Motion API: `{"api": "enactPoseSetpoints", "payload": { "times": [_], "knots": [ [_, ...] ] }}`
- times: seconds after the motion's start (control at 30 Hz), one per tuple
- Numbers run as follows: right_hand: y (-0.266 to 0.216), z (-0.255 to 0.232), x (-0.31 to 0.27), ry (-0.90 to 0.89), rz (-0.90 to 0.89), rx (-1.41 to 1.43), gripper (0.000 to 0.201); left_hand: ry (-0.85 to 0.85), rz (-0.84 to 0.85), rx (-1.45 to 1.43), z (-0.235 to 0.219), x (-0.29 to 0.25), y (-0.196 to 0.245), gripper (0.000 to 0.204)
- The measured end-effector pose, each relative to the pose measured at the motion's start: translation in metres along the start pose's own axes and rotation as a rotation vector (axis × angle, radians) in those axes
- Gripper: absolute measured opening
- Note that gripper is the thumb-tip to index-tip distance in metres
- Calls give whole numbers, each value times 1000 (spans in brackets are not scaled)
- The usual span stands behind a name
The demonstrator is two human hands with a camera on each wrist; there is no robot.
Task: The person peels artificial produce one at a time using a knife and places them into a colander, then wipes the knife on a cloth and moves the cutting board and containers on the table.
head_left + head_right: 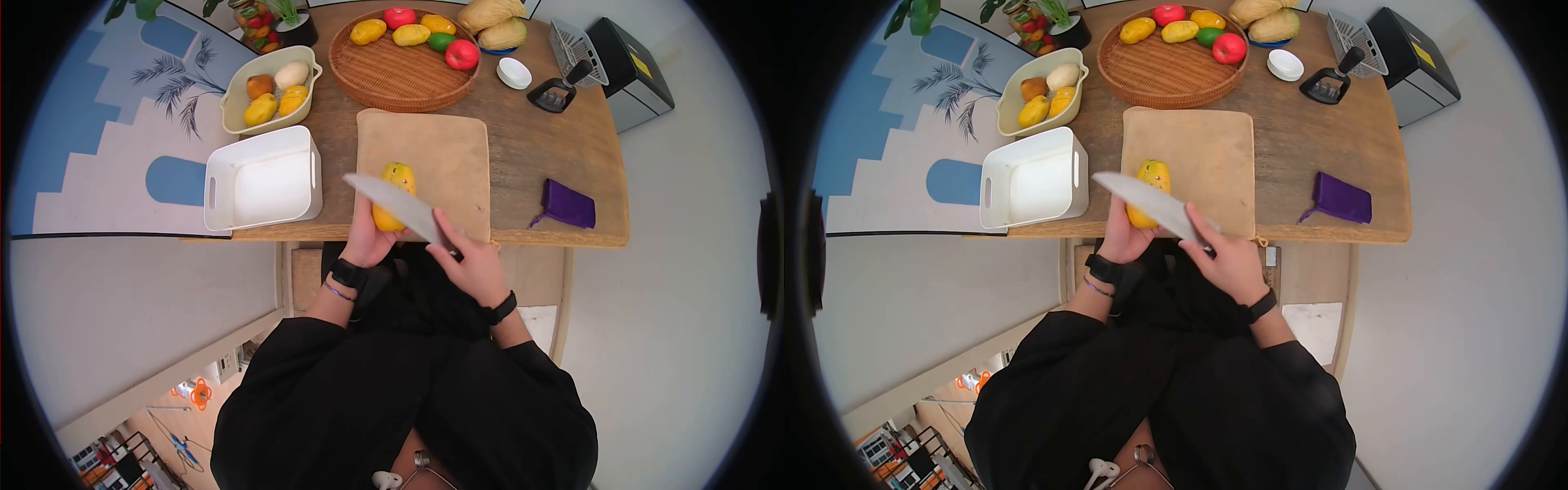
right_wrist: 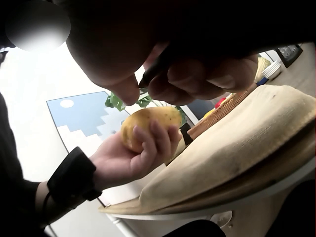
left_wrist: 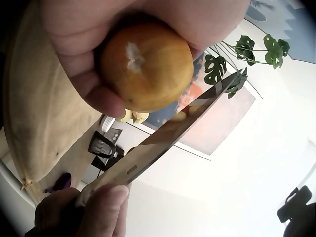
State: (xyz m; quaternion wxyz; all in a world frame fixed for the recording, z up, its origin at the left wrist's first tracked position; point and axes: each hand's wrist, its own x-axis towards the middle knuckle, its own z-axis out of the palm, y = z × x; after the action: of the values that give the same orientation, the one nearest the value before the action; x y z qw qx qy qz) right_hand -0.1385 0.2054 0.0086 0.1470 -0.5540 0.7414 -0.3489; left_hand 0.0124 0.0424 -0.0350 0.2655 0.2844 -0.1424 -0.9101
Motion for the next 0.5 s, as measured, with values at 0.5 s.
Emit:
{"api": "enactPoseSetpoints", "payload": {
  "times": [0.5],
  "knots": [
    [9,1,24,51,173,-7,58,-193,-46,131,-2,-8,9,49]
  ]
}}
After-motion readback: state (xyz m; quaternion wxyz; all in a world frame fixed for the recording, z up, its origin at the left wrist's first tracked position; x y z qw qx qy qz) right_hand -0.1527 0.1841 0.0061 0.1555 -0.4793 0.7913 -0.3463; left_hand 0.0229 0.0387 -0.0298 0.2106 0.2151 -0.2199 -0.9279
